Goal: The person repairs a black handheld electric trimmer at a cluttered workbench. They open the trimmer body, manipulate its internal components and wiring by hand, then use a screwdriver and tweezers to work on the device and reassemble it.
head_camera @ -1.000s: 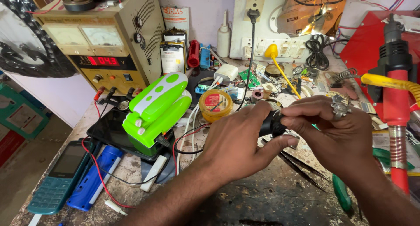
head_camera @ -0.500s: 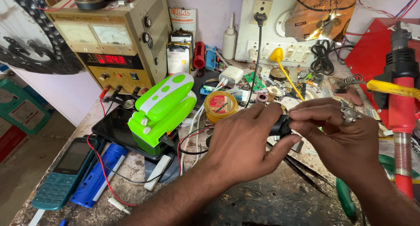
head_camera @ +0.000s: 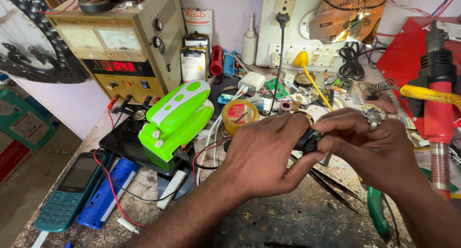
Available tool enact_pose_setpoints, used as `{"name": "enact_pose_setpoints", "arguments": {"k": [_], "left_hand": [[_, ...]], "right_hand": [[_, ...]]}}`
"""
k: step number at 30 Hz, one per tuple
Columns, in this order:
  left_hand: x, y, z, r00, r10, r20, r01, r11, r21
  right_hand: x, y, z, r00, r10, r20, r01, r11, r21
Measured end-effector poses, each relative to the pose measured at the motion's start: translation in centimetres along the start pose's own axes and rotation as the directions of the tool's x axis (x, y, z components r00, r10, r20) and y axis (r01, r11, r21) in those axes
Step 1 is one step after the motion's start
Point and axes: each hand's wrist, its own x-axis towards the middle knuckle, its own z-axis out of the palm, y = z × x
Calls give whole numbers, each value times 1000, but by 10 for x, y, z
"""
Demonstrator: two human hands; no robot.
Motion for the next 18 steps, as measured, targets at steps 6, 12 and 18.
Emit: {"name": "enact_pose_setpoints", "arguments": {"k": [6,12,18], "left_hand": [[0,1,2,1000,-7,28,8,999,-32],[2,-3,0,991,-35,127,37,999,-6],[4,-2,0,979,-96,179,86,994,60]], "right_hand": [[2,-2,-8,993,26,111,-21,999,-48],[2,-1,-3,978,198,64,-198,980,-8],[0,-3,3,981,188,52,-178,971,-158]]}}
